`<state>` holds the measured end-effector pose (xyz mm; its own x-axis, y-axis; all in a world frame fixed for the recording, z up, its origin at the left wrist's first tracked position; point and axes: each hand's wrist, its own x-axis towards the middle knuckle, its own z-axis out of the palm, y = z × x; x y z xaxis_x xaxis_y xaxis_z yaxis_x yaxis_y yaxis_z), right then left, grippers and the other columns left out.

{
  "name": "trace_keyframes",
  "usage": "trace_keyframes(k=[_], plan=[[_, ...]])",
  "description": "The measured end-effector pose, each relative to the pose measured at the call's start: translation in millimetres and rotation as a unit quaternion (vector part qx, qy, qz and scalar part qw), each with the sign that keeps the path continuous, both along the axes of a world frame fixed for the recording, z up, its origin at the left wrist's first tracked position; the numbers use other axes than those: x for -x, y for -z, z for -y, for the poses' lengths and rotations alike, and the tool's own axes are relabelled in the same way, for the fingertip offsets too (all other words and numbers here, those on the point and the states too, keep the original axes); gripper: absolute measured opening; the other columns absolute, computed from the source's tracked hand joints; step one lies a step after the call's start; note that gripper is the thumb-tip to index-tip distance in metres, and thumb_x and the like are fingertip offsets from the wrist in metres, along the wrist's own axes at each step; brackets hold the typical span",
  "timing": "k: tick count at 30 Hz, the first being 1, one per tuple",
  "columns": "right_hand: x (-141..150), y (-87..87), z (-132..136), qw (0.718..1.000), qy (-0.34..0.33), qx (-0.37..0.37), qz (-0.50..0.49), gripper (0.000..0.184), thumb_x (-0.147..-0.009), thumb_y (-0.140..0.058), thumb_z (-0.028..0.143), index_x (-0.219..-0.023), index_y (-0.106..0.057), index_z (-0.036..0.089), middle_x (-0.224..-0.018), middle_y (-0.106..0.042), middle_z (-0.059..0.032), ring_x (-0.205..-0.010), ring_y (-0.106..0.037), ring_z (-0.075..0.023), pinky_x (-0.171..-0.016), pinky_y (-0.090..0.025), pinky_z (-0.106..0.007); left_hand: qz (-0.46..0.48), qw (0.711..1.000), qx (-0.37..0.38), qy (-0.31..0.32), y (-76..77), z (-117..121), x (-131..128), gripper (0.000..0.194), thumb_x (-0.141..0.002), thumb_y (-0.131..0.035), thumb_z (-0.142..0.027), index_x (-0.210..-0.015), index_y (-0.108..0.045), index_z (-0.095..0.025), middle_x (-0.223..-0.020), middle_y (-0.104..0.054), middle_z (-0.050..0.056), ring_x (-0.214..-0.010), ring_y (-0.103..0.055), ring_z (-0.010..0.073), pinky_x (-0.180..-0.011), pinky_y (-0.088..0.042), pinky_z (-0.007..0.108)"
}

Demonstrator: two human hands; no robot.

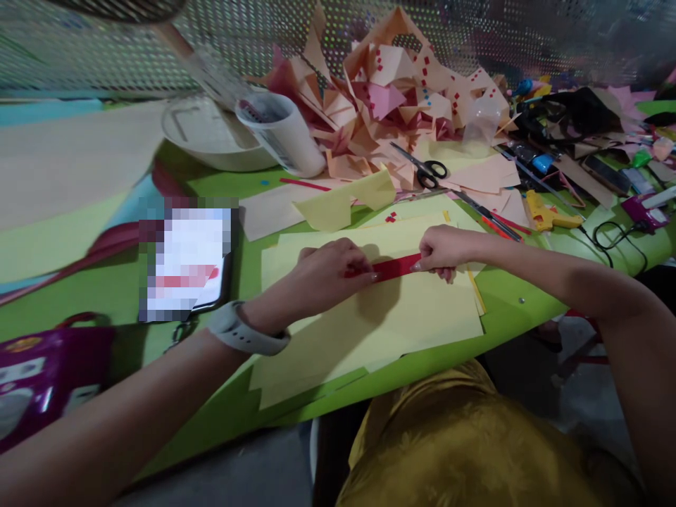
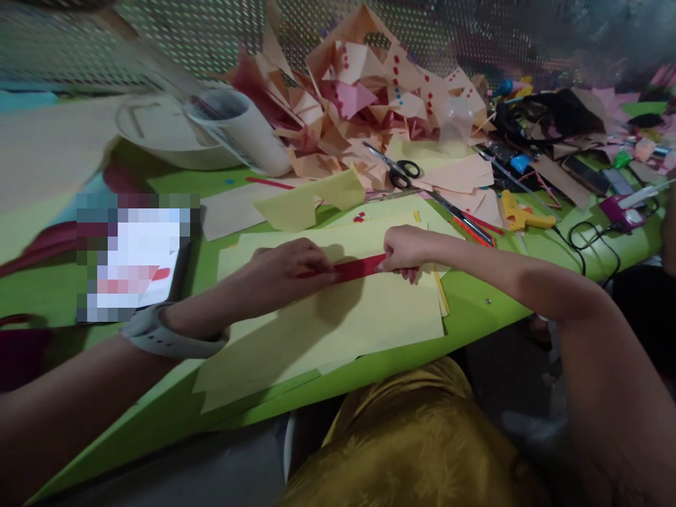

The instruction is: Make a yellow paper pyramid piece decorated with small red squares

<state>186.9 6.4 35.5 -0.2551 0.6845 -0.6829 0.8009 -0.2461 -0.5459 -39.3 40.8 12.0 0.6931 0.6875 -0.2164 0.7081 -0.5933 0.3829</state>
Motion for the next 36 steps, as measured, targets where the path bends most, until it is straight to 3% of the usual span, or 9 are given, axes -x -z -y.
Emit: trace_keyframes(k=[9, 15, 17, 20, 22, 25, 27, 30, 36], plan=[[-1.4, 2.1, -0.4, 1.000, -0.002, -0.005, -0.004, 0.030, -0.091, -0.065, 0.028, -0.067, -0.059, 0.011, -0.051, -0.062, -0.0007, -0.044, -0.063, -0.0116, -0.049, -0.054, -0.023, -0.015, 0.997, -0.009, -0.069, -0.8, 8.2, 33.7, 0.036, -0.084, -0.049, -0.051, -0.079, -0.070, -0.022, -0.093, -0.068, 0.008, -0.087, -0.064, 0.0281, -0.082, -0.045, 0.046], [0.0, -0.6, -0.3, 1.000, -0.009, -0.004, 0.010, 0.031, -0.091, -0.065, 0.030, -0.067, -0.059, 0.011, -0.053, -0.063, -0.0007, -0.046, -0.065, -0.0115, -0.050, -0.055, -0.022, 0.015, 0.998, -0.011, -0.065, -2.4, 4.4, 57.7, 0.043, -0.084, -0.043, -0.053, -0.078, -0.071, -0.021, -0.087, -0.069, 0.009, -0.074, -0.064, 0.0237, -0.065, -0.049, 0.037], [0.7, -1.9, -0.1, 1.000, -0.007, 0.000, 0.011, 0.031, -0.091, -0.065, 0.029, -0.067, -0.059, 0.011, -0.052, -0.063, -0.0004, -0.046, -0.064, -0.0113, -0.050, -0.056, -0.022, 0.016, 0.995, -0.067, -0.068, -7.4, 4.7, 59.7, 0.043, -0.085, -0.042, -0.054, -0.075, -0.070, -0.023, -0.083, -0.071, 0.008, -0.069, -0.064, 0.0229, -0.064, -0.049, 0.038], [1.2, -1.8, -0.4, 1.000, -0.006, 0.002, 0.006, 0.032, -0.092, -0.064, 0.026, -0.064, -0.057, 0.011, -0.050, -0.061, -0.0002, -0.044, -0.063, -0.0113, -0.048, -0.054, -0.022, 0.056, 0.973, -0.217, -0.059, -13.8, 19.4, 45.5, 0.046, -0.095, -0.036, -0.051, -0.086, -0.071, -0.022, -0.090, -0.074, 0.010, -0.086, -0.068, 0.0265, -0.078, -0.052, 0.041], [1.4, -0.4, -1.2, 1.000, -0.001, 0.004, 0.000, 0.031, -0.092, -0.062, 0.024, -0.064, -0.056, 0.012, -0.049, -0.061, 0.0001, -0.043, -0.063, -0.0113, -0.046, -0.054, -0.021, 0.100, 0.963, -0.249, -0.009, -10.6, 37.2, 24.5, 0.054, -0.100, -0.029, -0.050, -0.113, -0.068, -0.016, -0.111, -0.074, 0.013, -0.105, -0.067, 0.0272, -0.091, -0.051, 0.042], [1.7, 2.7, -2.9, 1.000, 0.003, 0.013, 0.001, 0.030, -0.092, -0.062, 0.021, -0.065, -0.056, 0.012, -0.046, -0.060, 0.0010, -0.042, -0.062, -0.0110, -0.047, -0.054, -0.021, 0.095, 0.957, -0.258, 0.089, 7.9, 62.3, -11.7, 0.080, -0.098, -0.023, -0.062, -0.141, -0.045, 0.002, -0.147, -0.049, 0.025, -0.139, -0.044, 0.0320, -0.112, -0.037, 0.047], [1.6, 4.4, -3.5, 1.000, 0.004, 0.017, 0.002, 0.031, -0.092, -0.061, 0.018, -0.063, -0.055, 0.013, -0.044, -0.059, 0.0016, -0.041, -0.062, -0.0106, -0.050, -0.054, -0.020, 0.083, 0.957, -0.254, 0.114, 23.5, 71.8, -29.9, 0.095, -0.093, -0.022, -0.072, -0.144, -0.038, 0.006, -0.152, -0.040, 0.028, -0.146, -0.032, 0.0351, -0.118, -0.025, 0.051], [0.9, 5.0, -3.0, 1.000, 0.009, 0.009, -0.011, 0.032, -0.092, -0.059, 0.016, -0.061, -0.053, 0.014, -0.044, -0.059, 0.0022, -0.040, -0.061, -0.0101, -0.050, -0.054, -0.020, 0.070, 0.960, -0.252, 0.096, 38.9, 76.8, -42.7, 0.111, -0.084, -0.022, -0.083, -0.144, -0.037, 0.009, -0.151, -0.039, 0.031, -0.147, -0.028, 0.0386, -0.121, -0.014, 0.055], [0.1, 3.5, -1.3, 1.000, 0.008, 0.012, -0.006, 0.035, -0.093, -0.062, 0.024, -0.060, -0.053, 0.015, -0.042, -0.057, 0.0027, -0.041, -0.061, -0.0108, -0.046, -0.052, -0.021, 0.048, 0.963, -0.256, 0.075, 43.2, 80.7, -42.6, 0.126, -0.075, -0.022, -0.091, -0.142, -0.035, 0.015, -0.147, -0.039, 0.037, -0.145, -0.030, 0.0435, -0.121, -0.009, 0.058]])
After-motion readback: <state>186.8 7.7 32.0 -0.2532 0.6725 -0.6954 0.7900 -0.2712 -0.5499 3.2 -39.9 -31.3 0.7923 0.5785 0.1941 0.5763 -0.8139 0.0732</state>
